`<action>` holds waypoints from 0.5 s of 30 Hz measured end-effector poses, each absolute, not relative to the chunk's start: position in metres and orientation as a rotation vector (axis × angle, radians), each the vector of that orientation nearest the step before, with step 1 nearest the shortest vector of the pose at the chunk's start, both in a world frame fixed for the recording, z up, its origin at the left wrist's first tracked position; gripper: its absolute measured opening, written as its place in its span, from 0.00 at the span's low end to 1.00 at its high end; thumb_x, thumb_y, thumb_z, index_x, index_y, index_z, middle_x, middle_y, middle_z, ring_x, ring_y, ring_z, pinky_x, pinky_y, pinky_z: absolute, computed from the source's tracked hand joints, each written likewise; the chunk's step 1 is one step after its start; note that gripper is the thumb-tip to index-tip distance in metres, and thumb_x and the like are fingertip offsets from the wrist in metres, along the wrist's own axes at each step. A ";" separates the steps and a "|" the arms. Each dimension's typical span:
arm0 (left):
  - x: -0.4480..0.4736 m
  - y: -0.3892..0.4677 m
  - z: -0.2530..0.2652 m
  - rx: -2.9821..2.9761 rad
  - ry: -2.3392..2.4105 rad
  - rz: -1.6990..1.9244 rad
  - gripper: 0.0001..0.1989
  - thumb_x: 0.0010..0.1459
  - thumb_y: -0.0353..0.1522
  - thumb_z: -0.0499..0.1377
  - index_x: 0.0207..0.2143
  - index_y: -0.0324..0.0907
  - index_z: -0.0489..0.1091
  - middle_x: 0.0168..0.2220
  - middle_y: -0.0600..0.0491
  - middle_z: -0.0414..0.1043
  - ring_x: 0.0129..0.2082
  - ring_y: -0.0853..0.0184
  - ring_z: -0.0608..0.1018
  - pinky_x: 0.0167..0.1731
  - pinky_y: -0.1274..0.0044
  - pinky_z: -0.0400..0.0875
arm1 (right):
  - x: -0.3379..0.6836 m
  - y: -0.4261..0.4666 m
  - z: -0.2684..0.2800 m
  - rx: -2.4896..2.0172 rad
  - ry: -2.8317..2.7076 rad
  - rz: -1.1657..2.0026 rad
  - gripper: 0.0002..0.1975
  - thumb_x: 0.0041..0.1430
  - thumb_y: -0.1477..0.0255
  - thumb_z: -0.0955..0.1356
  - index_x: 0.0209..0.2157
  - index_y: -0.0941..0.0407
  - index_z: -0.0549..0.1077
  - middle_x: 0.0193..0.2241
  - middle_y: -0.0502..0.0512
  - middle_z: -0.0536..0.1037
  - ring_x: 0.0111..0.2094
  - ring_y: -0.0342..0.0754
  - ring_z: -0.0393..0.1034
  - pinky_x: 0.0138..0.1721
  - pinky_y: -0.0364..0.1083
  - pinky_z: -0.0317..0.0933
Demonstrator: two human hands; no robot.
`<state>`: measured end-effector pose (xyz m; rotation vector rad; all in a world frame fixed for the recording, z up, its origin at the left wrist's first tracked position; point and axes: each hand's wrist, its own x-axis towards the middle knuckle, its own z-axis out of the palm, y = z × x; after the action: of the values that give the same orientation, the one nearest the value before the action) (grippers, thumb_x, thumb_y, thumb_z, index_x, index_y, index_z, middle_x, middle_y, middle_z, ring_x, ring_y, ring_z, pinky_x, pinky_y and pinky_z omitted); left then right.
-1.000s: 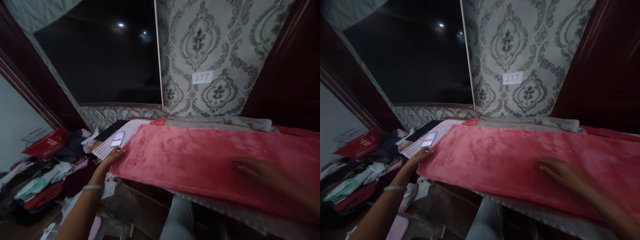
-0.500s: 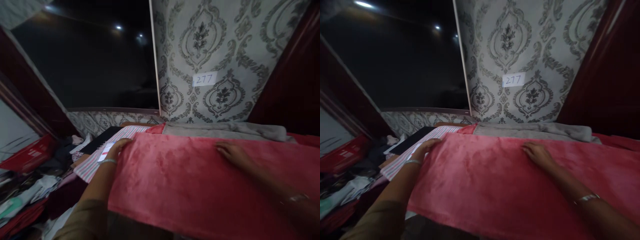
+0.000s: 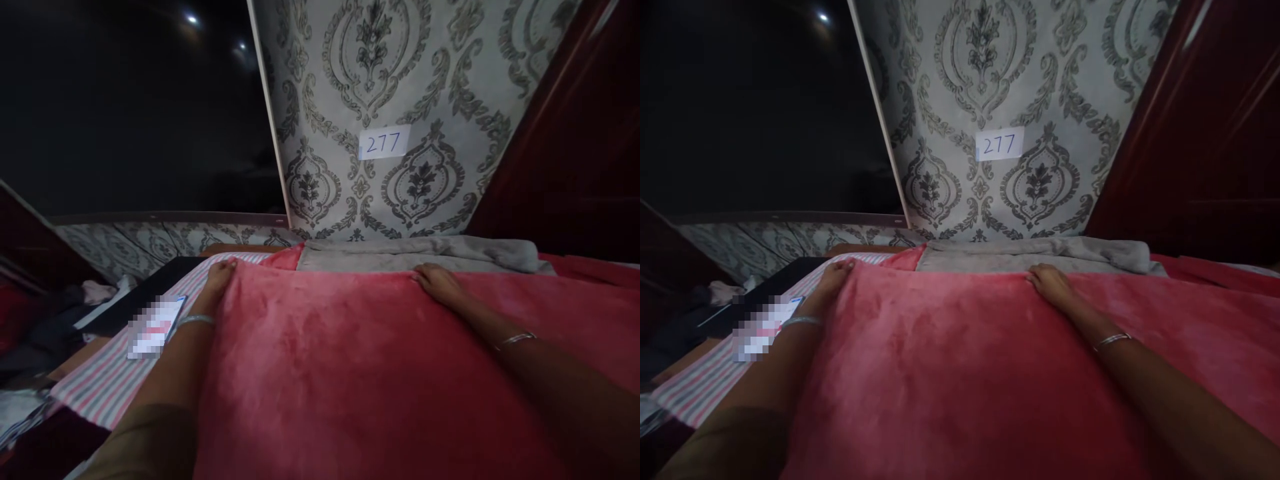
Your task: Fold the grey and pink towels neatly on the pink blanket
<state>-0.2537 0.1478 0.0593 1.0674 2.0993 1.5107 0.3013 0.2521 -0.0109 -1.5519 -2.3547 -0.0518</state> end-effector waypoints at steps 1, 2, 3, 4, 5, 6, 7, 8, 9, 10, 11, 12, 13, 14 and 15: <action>-0.258 0.152 0.059 1.079 2.146 1.552 0.07 0.51 0.33 0.62 0.31 0.38 0.75 0.31 0.50 0.78 0.39 0.59 0.79 0.39 0.74 0.73 | 0.302 0.255 -0.009 -1.525 -2.307 -0.083 0.17 0.66 0.66 0.57 0.35 0.55 0.75 0.35 0.61 0.78 0.39 0.54 0.72 0.41 0.49 0.65; -0.263 0.155 0.059 1.090 2.191 1.580 0.06 0.53 0.32 0.61 0.33 0.39 0.75 0.33 0.50 0.78 0.42 0.59 0.78 0.42 0.74 0.72 | 0.302 0.258 -0.006 -1.503 -2.254 -0.121 0.17 0.66 0.66 0.57 0.35 0.55 0.74 0.36 0.62 0.77 0.39 0.54 0.72 0.41 0.49 0.64; -0.267 0.159 0.058 1.113 2.251 1.605 0.07 0.54 0.31 0.60 0.34 0.39 0.75 0.35 0.49 0.79 0.45 0.58 0.78 0.44 0.74 0.71 | 0.300 0.262 -0.003 -1.488 -2.204 -0.158 0.17 0.67 0.66 0.56 0.36 0.55 0.74 0.37 0.62 0.77 0.39 0.55 0.71 0.41 0.50 0.64; -0.270 0.162 0.057 1.152 2.328 1.609 0.08 0.55 0.31 0.59 0.36 0.39 0.75 0.37 0.48 0.79 0.47 0.57 0.77 0.46 0.73 0.71 | 0.298 0.265 -0.001 -1.484 -2.167 -0.186 0.17 0.67 0.66 0.56 0.37 0.55 0.73 0.38 0.63 0.76 0.40 0.55 0.71 0.41 0.50 0.63; -0.272 0.165 0.055 1.206 2.419 1.583 0.09 0.56 0.31 0.58 0.39 0.39 0.75 0.40 0.46 0.79 0.49 0.56 0.77 0.48 0.72 0.70 | 0.295 0.268 0.001 -1.496 -2.142 -0.200 0.16 0.67 0.66 0.57 0.38 0.55 0.73 0.40 0.63 0.76 0.41 0.56 0.70 0.42 0.50 0.63; -0.272 0.168 0.052 1.263 2.515 1.506 0.11 0.58 0.31 0.57 0.42 0.39 0.75 0.43 0.43 0.79 0.50 0.54 0.77 0.49 0.70 0.70 | 0.291 0.271 0.000 -1.523 -2.127 -0.200 0.15 0.67 0.66 0.57 0.38 0.55 0.73 0.40 0.64 0.76 0.42 0.56 0.70 0.42 0.50 0.62; -0.271 0.170 0.048 1.313 2.595 1.390 0.13 0.59 0.32 0.57 0.44 0.39 0.75 0.46 0.41 0.78 0.51 0.52 0.77 0.50 0.68 0.69 | 0.287 0.274 -0.002 -1.565 -2.122 -0.185 0.15 0.67 0.67 0.57 0.38 0.56 0.73 0.41 0.64 0.76 0.42 0.56 0.70 0.42 0.49 0.62; -0.269 0.173 0.042 1.344 2.644 1.258 0.14 0.60 0.32 0.56 0.46 0.39 0.75 0.48 0.39 0.78 0.52 0.51 0.76 0.51 0.66 0.68 | 0.284 0.276 -0.006 -1.614 -2.126 -0.155 0.14 0.67 0.68 0.58 0.38 0.56 0.73 0.41 0.64 0.76 0.42 0.55 0.70 0.42 0.49 0.62; -0.267 0.175 0.037 1.351 2.655 1.142 0.14 0.61 0.33 0.56 0.46 0.39 0.75 0.49 0.38 0.77 0.53 0.49 0.76 0.51 0.65 0.68 | 0.281 0.277 -0.011 -1.659 -2.137 -0.113 0.14 0.67 0.68 0.58 0.38 0.56 0.73 0.41 0.63 0.77 0.42 0.55 0.71 0.42 0.49 0.62; -0.264 0.177 0.032 1.344 2.649 1.052 0.14 0.61 0.34 0.56 0.46 0.39 0.75 0.49 0.37 0.77 0.53 0.48 0.76 0.51 0.64 0.68 | 0.279 0.277 -0.017 -1.695 -2.149 -0.072 0.14 0.67 0.68 0.58 0.38 0.56 0.73 0.41 0.63 0.77 0.42 0.54 0.71 0.41 0.48 0.62; -0.263 0.179 0.028 1.330 2.636 0.995 0.14 0.61 0.34 0.56 0.44 0.38 0.76 0.48 0.36 0.78 0.53 0.48 0.76 0.51 0.64 0.68 | 0.278 0.278 -0.022 -1.717 -2.159 -0.038 0.14 0.67 0.68 0.58 0.39 0.56 0.73 0.41 0.62 0.77 0.42 0.54 0.71 0.40 0.48 0.62; -0.262 0.180 0.025 1.318 2.624 0.968 0.13 0.60 0.34 0.57 0.42 0.38 0.76 0.47 0.35 0.78 0.52 0.47 0.76 0.50 0.64 0.68 | 0.278 0.278 -0.026 -1.731 -2.166 -0.015 0.14 0.67 0.68 0.59 0.40 0.56 0.73 0.42 0.62 0.78 0.42 0.54 0.71 0.40 0.48 0.62; -0.262 0.181 0.024 1.308 2.615 0.958 0.12 0.60 0.34 0.58 0.41 0.37 0.77 0.46 0.34 0.78 0.52 0.47 0.77 0.50 0.64 0.68 | 0.279 0.277 -0.029 -1.742 -2.170 -0.005 0.15 0.67 0.67 0.59 0.42 0.57 0.74 0.43 0.62 0.78 0.42 0.54 0.72 0.39 0.48 0.62; -0.263 0.181 0.025 1.298 2.604 0.943 0.12 0.59 0.34 0.58 0.40 0.36 0.77 0.46 0.34 0.78 0.52 0.47 0.77 0.50 0.65 0.68 | 0.280 0.276 -0.029 -1.754 -2.179 -0.003 0.15 0.67 0.67 0.58 0.43 0.57 0.74 0.43 0.62 0.78 0.42 0.55 0.72 0.39 0.48 0.62; -0.265 0.180 0.026 1.288 2.584 0.924 0.12 0.59 0.35 0.59 0.39 0.35 0.77 0.45 0.34 0.78 0.51 0.47 0.77 0.50 0.65 0.68 | 0.282 0.275 -0.028 -1.771 -2.191 -0.006 0.16 0.67 0.66 0.58 0.43 0.57 0.74 0.44 0.63 0.78 0.42 0.55 0.72 0.38 0.48 0.62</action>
<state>-0.2646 0.1799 0.0264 1.2883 2.5836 0.9244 0.2816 0.2753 -0.0277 -1.7708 -2.1912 -0.0059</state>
